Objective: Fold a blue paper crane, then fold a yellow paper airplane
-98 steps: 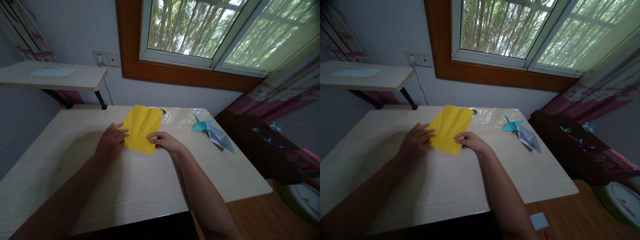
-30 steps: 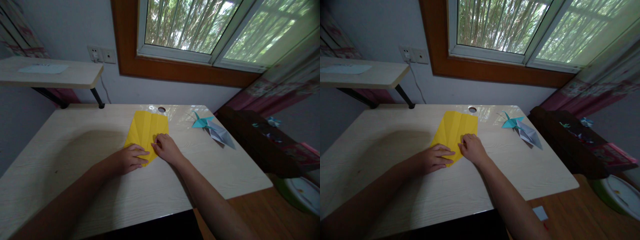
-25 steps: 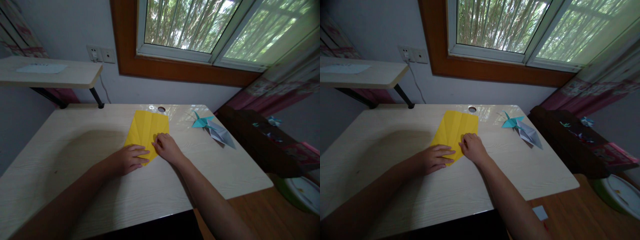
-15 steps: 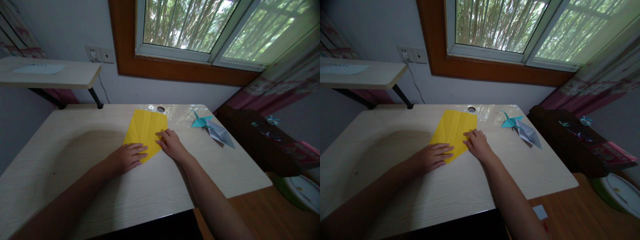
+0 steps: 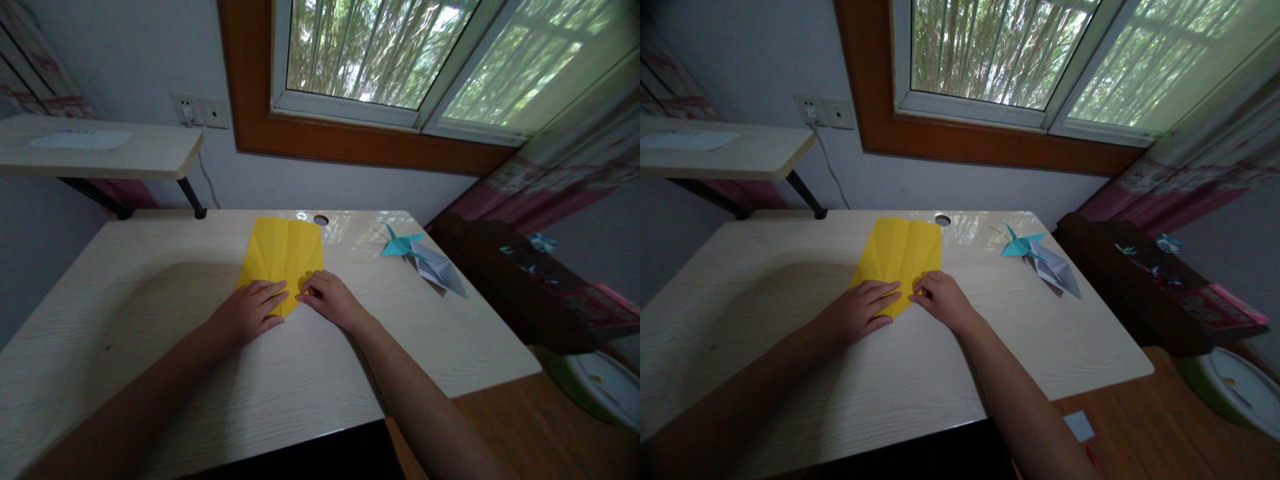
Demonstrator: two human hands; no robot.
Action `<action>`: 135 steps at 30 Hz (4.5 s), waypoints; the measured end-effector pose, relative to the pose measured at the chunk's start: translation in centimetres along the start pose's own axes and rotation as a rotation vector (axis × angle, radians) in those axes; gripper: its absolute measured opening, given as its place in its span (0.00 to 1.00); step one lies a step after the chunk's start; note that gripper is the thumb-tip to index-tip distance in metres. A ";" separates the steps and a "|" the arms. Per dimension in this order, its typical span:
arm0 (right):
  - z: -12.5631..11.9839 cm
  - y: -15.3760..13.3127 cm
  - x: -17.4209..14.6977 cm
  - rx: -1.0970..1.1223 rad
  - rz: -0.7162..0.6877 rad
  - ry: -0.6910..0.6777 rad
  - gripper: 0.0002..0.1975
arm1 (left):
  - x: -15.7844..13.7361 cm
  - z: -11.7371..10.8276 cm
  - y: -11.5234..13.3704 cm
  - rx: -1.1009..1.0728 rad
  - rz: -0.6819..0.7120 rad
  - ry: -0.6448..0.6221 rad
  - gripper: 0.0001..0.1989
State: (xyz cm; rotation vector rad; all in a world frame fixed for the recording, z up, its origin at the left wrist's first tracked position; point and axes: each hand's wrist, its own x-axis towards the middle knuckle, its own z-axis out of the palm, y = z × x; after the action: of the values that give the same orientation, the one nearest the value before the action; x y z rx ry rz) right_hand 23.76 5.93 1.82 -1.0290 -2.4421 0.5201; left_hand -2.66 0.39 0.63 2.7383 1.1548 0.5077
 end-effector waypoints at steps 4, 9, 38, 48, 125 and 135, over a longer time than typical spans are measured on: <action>-0.4 0.2 0.2 -0.002 0.196 0.090 0.11 | 0.1 -0.4 0.1 0.009 -0.043 0.042 0.25; -0.7 0.6 0.2 0.018 0.294 0.143 0.12 | 0.0 -0.6 0.1 0.048 -0.048 0.057 0.24; -0.1 3.0 1.6 -0.151 0.574 0.379 0.09 | -0.1 0.0 0.0 0.109 -0.058 0.034 0.23; 0.0 -0.3 1.0 -0.069 0.062 0.358 0.05 | 0.1 -0.1 0.2 0.144 -0.076 0.011 0.24; -0.7 -0.7 0.0 -0.322 0.135 0.219 0.19 | 0.5 -0.8 0.9 0.155 -0.232 0.042 0.26; -0.7 -2.3 0.2 -0.157 -0.137 0.224 0.19 | 0.6 -0.7 0.9 0.160 -0.240 0.024 0.27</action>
State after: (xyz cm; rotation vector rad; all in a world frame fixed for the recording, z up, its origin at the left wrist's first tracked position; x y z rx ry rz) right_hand 22.70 4.67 3.62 -0.9173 -2.3583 0.1598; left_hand -1.92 0.16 1.66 2.6745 1.5673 0.4357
